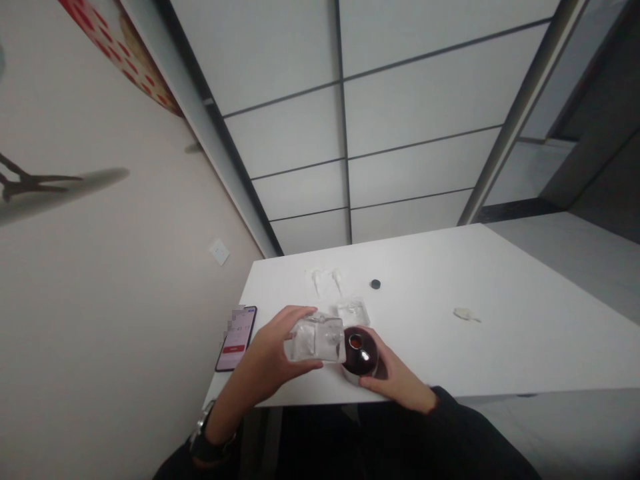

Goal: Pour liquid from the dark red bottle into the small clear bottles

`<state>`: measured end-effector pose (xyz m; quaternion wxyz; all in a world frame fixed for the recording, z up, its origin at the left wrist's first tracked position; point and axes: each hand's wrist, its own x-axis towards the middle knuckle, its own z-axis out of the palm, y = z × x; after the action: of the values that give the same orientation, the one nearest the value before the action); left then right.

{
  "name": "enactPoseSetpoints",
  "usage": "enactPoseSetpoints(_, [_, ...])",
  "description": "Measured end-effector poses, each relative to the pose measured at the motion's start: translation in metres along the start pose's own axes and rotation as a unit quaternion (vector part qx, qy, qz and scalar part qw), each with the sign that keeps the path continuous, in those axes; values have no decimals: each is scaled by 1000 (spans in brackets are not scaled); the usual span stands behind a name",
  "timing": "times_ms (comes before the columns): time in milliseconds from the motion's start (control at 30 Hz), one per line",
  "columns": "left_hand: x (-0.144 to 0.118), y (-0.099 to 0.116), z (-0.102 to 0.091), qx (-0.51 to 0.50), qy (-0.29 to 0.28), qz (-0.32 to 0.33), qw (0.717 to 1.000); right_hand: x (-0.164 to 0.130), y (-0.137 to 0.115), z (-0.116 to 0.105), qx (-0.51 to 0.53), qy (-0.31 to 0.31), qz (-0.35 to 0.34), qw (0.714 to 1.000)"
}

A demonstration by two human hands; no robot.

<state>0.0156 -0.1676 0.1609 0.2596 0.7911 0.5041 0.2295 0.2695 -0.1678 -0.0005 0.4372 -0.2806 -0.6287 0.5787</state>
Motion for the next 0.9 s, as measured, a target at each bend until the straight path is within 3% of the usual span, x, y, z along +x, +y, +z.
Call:
enactPoseSetpoints(500, [4,12,-8,82,-19,56,995,0,-2,0,-7,1,0,1000])
enactPoseSetpoints(900, [7,24,-13,134,-43,60,988,0,-1,0,-2,3,6,1000])
